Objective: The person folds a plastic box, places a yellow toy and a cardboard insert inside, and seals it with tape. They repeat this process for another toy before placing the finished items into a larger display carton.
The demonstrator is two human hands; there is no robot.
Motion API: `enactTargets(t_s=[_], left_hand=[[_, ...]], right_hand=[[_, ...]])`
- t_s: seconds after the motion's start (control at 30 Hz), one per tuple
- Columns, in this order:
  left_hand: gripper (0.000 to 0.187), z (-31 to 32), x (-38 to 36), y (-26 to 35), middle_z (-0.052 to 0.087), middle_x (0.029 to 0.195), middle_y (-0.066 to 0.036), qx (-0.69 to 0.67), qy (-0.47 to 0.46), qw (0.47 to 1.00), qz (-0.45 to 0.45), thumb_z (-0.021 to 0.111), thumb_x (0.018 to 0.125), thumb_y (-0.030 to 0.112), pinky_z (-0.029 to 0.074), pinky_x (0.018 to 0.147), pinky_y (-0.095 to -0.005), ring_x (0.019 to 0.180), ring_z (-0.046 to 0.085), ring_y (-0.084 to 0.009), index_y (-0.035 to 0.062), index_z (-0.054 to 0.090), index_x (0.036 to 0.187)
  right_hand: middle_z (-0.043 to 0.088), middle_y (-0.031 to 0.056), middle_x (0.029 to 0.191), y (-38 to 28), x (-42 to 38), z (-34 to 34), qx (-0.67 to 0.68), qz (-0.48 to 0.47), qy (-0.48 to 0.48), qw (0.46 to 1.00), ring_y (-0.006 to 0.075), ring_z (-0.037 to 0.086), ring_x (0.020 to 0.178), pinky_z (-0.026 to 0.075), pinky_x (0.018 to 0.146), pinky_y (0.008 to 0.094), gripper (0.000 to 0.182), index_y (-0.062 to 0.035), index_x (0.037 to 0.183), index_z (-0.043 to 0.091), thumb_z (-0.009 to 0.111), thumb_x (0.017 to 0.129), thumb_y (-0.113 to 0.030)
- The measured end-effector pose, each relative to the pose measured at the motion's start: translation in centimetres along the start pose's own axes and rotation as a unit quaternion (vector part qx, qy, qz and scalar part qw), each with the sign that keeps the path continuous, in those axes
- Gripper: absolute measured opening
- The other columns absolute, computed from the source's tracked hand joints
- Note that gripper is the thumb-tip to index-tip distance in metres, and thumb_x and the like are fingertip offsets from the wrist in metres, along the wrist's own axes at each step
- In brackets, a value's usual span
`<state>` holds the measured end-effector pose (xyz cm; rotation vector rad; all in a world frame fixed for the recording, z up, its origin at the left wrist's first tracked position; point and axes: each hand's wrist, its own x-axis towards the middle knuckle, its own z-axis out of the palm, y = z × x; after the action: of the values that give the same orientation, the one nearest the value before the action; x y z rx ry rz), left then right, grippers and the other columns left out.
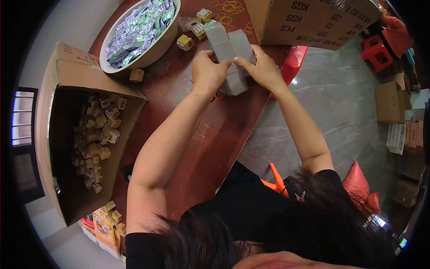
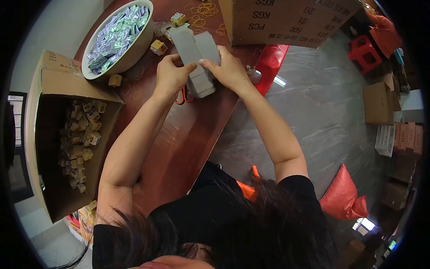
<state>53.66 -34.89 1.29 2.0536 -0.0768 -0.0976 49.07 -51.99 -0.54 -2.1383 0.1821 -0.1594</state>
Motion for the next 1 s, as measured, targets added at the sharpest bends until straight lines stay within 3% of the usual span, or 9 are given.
enactTargets(t_s=[0.07, 0.13, 0.23, 0.33, 0.63, 0.7, 0.73, 0.87, 1.0], left_hand=[[0.042, -0.9, 0.3, -0.1, 0.074, 0.099, -0.019, 0.003, 0.016, 1.000, 0.000, 0.080, 0.075, 0.015, 0.056, 0.077, -0.0379, 0.087, 0.073, -0.0257, -0.0092, 0.069, 0.108], [0.045, -1.6, 1.1, -0.2, 0.073, 0.104, -0.017, -0.106, -0.101, 0.985, -0.091, 0.080, 0.074, 0.012, 0.056, 0.077, -0.0383, 0.089, 0.072, -0.0235, -0.0092, 0.067, 0.111], [0.038, -0.8, 2.0, -0.8, 0.069, 0.104, -0.016, -0.072, -0.058, 0.989, -0.118, 0.075, 0.082, 0.005, 0.055, 0.068, -0.0299, 0.082, 0.068, -0.0192, -0.0088, 0.063, 0.116], [0.039, -1.7, 1.8, 0.3, 0.069, 0.106, -0.015, -0.167, -0.126, 0.951, -0.229, 0.076, 0.083, 0.010, 0.057, 0.068, -0.0329, 0.086, 0.068, -0.0213, -0.0069, 0.064, 0.117], [0.063, -4.7, -0.8, 0.5, 0.066, 0.112, -0.020, -0.194, -0.029, 0.973, -0.123, 0.085, 0.077, 0.021, 0.059, 0.076, -0.0375, 0.093, 0.070, -0.0244, -0.0115, 0.055, 0.123], [0.088, -5.8, -1.6, 0.4, 0.057, 0.122, -0.024, -0.220, 0.018, 0.973, -0.063, 0.087, 0.070, 0.021, 0.056, 0.083, -0.0354, 0.100, 0.064, -0.0247, -0.0128, 0.033, 0.132], [0.079, -5.8, -2.4, 0.5, 0.056, 0.121, -0.023, -0.212, 0.065, 0.974, -0.038, 0.087, 0.072, 0.019, 0.055, 0.084, -0.0339, 0.100, 0.063, -0.0226, -0.0111, 0.038, 0.127], [0.072, -6.4, -3.8, -1.0, 0.055, 0.121, -0.021, -0.199, 0.153, 0.968, -0.010, 0.086, 0.075, 0.019, 0.054, 0.088, -0.0331, 0.104, 0.061, -0.0222, -0.0099, 0.041, 0.124], [0.069, -7.9, -5.1, -2.3, 0.055, 0.122, -0.018, -0.106, 0.176, 0.979, 0.017, 0.085, 0.078, 0.019, 0.052, 0.091, -0.0320, 0.107, 0.060, -0.0217, -0.0087, 0.043, 0.125]], right_hand=[[0.067, 0.0209, 0.122, 0.5, 0.6, 0.6, 0.027, -0.004, -0.014, 1.000, 0.0344, 0.065, 0.113, 0.051, 0.096, 0.0412, 0.077, -0.0044, 0.140, 0.051, 0.076, 0.084, -0.052], [0.062, 0.0242, 0.126, 0.3, 1.0, 1.2, -0.072, -0.091, 0.088, 0.989, 0.0362, 0.064, 0.113, 0.051, 0.097, 0.0419, 0.083, -0.0064, 0.141, 0.049, 0.081, 0.079, -0.053], [0.060, 0.0235, 0.126, -0.6, 1.8, 1.1, -0.130, -0.074, 0.093, 0.984, 0.0324, 0.063, 0.112, 0.051, 0.096, 0.0395, 0.088, -0.0037, 0.139, 0.047, 0.086, 0.074, -0.050], [0.061, 0.0187, 0.125, 0.2, 3.5, 1.1, 0.082, 0.035, -0.051, 0.995, 0.0246, 0.062, 0.112, 0.052, 0.094, 0.0354, 0.088, 0.0026, 0.136, 0.044, 0.089, 0.074, -0.040], [0.060, 0.0141, 0.120, -4.1, 0.7, 1.4, 0.261, -0.075, -0.015, 0.962, 0.0224, 0.063, 0.107, 0.053, 0.090, 0.0365, 0.063, -0.0026, 0.127, 0.048, 0.086, 0.080, -0.024], [0.058, 0.0126, 0.120, -5.7, 0.7, 1.4, -0.135, -0.278, 0.183, 0.933, 0.0261, 0.064, 0.098, 0.053, 0.084, 0.0393, 0.050, -0.0058, 0.117, 0.058, 0.085, 0.079, -0.023], [0.063, 0.0107, 0.109, -6.6, 0.5, 2.1, -0.135, -0.255, 0.176, 0.941, 0.0294, 0.063, 0.087, 0.053, 0.080, 0.0420, 0.032, -0.0074, 0.103, 0.067, 0.080, 0.080, -0.025], [0.069, 0.0078, 0.085, -8.3, 0.3, 5.4, -0.114, -0.185, 0.074, 0.973, 0.0289, 0.066, 0.082, 0.053, 0.079, 0.0409, 0.020, -0.0077, 0.091, 0.072, 0.072, 0.086, -0.027], [0.069, 0.0102, 0.089, -11.0, -0.6, 5.6, -0.167, -0.121, 0.003, 0.978, 0.0241, 0.068, 0.084, 0.054, 0.077, 0.0388, 0.016, -0.0046, 0.089, 0.070, 0.066, 0.088, -0.020]])
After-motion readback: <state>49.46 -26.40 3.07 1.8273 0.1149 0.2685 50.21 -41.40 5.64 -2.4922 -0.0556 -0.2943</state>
